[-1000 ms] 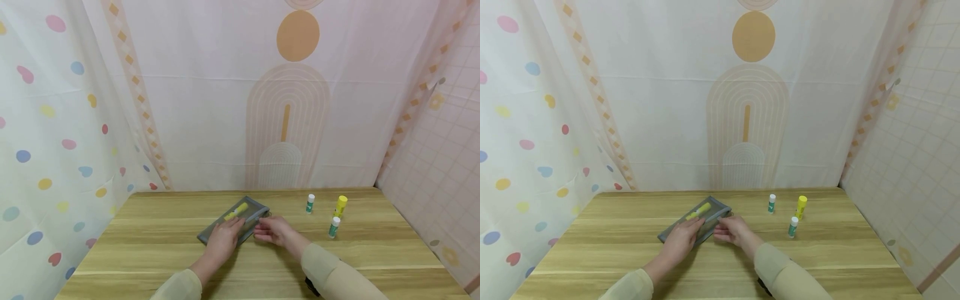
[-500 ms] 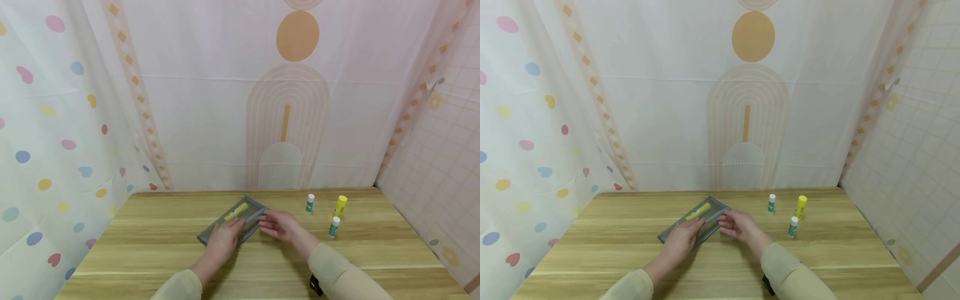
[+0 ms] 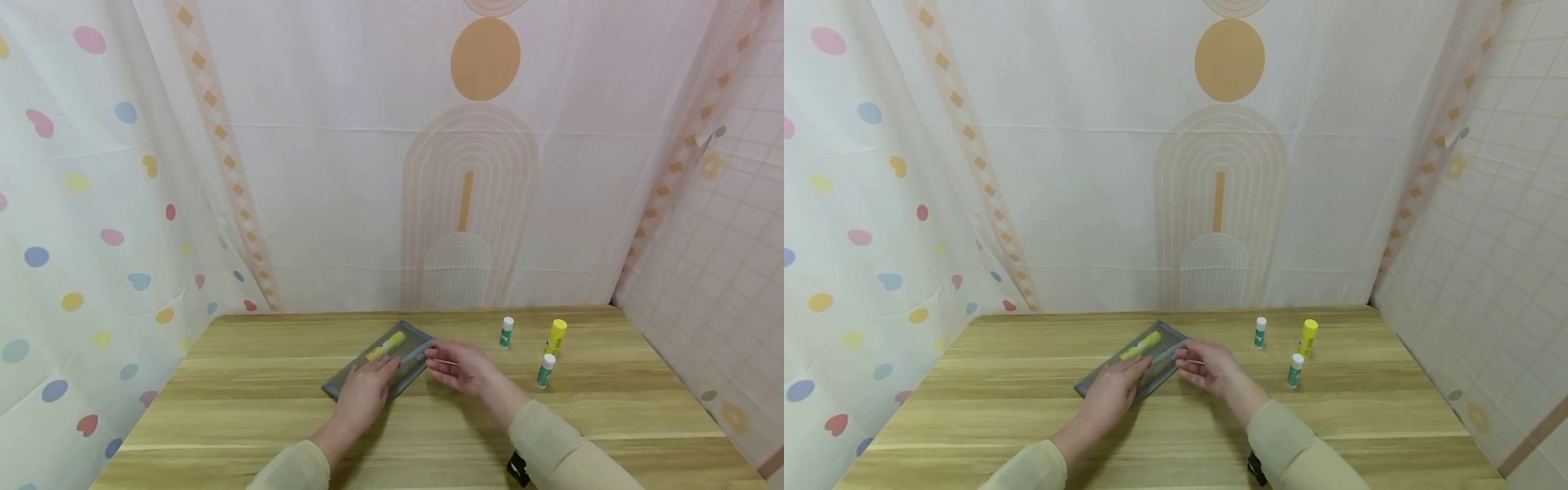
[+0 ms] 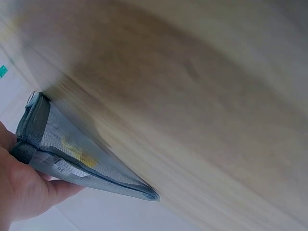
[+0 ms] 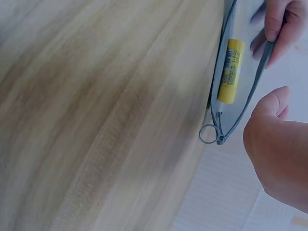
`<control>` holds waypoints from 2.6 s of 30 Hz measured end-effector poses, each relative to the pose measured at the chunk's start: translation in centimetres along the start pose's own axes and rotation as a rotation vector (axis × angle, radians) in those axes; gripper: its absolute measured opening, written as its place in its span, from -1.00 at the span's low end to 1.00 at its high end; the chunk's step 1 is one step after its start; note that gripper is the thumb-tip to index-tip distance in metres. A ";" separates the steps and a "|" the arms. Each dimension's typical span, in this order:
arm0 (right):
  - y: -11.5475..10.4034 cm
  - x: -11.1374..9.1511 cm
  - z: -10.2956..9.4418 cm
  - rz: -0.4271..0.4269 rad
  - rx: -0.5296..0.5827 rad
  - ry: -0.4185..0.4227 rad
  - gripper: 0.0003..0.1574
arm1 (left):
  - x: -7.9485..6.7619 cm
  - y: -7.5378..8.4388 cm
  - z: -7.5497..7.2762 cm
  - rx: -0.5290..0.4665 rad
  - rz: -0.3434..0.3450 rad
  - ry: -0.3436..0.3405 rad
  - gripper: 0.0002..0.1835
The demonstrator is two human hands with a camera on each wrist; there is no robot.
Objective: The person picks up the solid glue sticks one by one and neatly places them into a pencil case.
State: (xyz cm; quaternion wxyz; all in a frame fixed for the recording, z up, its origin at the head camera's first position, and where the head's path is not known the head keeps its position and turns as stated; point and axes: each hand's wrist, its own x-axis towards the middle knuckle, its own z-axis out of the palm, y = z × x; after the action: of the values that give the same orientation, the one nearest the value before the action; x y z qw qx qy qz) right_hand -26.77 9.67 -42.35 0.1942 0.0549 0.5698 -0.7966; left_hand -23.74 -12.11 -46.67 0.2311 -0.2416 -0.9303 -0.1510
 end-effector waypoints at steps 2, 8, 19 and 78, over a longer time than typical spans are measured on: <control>-0.2 -0.2 -0.1 -0.007 -0.006 -0.013 -0.48 | 0.0 0.0 0.0 -0.002 -0.001 -0.003 -0.54; -0.6 -0.6 -0.7 -0.045 -0.035 -0.082 -0.40 | -0.1 0.0 -0.2 -0.002 0.000 0.004 -0.53; -1.1 -1.0 -1.5 -0.147 -0.158 -0.161 -0.39 | 0.0 0.0 -0.3 0.000 -0.007 0.005 -0.52; -4.6 -4.6 -8.7 -1.312 -1.435 0.286 -0.42 | 0.0 0.0 -0.1 0.003 0.005 0.007 -0.54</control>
State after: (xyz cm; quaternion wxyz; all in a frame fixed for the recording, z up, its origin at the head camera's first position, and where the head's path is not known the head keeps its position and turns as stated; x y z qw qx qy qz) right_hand -25.40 20.16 -39.83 -0.3703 -0.3076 0.8541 -0.1971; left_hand -23.72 -12.17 -46.55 0.2352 -0.2430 -0.9291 -0.1499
